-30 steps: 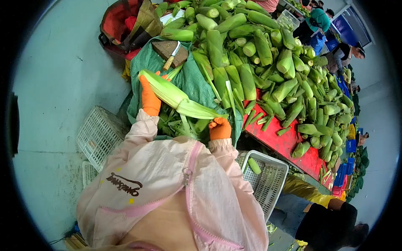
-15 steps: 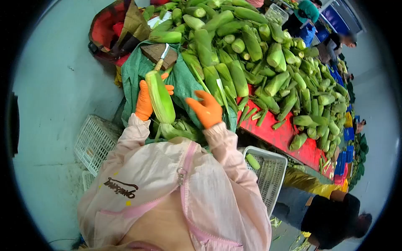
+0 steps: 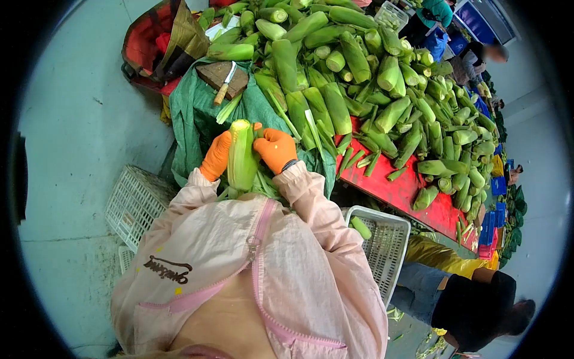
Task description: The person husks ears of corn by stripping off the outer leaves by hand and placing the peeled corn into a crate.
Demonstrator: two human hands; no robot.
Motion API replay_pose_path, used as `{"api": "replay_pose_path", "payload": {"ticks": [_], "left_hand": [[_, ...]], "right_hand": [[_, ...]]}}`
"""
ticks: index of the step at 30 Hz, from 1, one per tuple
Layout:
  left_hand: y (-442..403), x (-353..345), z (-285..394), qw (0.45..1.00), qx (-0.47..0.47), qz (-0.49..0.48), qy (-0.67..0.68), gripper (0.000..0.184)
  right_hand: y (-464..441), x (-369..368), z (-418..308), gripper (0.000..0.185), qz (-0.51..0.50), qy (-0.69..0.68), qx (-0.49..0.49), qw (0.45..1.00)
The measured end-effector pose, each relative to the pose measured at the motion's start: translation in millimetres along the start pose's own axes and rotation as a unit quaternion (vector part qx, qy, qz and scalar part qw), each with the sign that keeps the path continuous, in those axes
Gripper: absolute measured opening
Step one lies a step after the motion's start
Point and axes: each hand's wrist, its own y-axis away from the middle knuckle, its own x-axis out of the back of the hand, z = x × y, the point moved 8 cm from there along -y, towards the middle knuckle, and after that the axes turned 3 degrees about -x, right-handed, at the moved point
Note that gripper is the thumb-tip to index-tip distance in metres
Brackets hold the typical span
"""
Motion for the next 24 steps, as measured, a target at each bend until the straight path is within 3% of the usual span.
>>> {"api": "replay_pose_path", "payload": {"ticks": [1,5,7,11,13,16,21,22,24], "left_hand": [[0,-2,4,1.000,-0.001,-0.001,0.000,0.070],[0,-4,0,0.999,0.017,-0.003,0.031,0.069],[2,-5,-5,0.999,0.011,0.000,0.034,0.069],[2,-3,-19,0.999,0.030,-0.015,0.039,0.069],[6,2,-27,0.996,0.053,-0.022,0.062,0.069],[15,0,-29,0.993,0.108,-0.057,0.005,0.078],[14,-24,-24,0.972,0.108,-0.099,0.181,0.069],[14,-26,-20,0.973,0.108,-0.098,0.181,0.069],[12,-19,-7,0.994,0.078,-0.062,0.044,0.077]], "right_hand": [[1,-1,5,0.032,-0.010,-0.094,-0.023,0.995],[13,6,-13,0.035,-0.025,-0.042,-0.013,0.999],[23,10,-41,0.037,-0.019,0.181,0.033,0.983],[19,12,-41,0.040,-0.030,0.214,0.066,0.974],[19,5,-27,0.037,-0.123,0.081,0.011,0.989],[25,2,-27,0.031,-0.191,-0.011,0.003,0.981],[35,-8,-26,0.023,-0.210,-0.143,-0.021,0.967],[36,-7,-27,0.022,-0.199,-0.157,-0.023,0.967],[35,-7,-13,0.021,-0.185,-0.164,-0.044,0.968]]}}
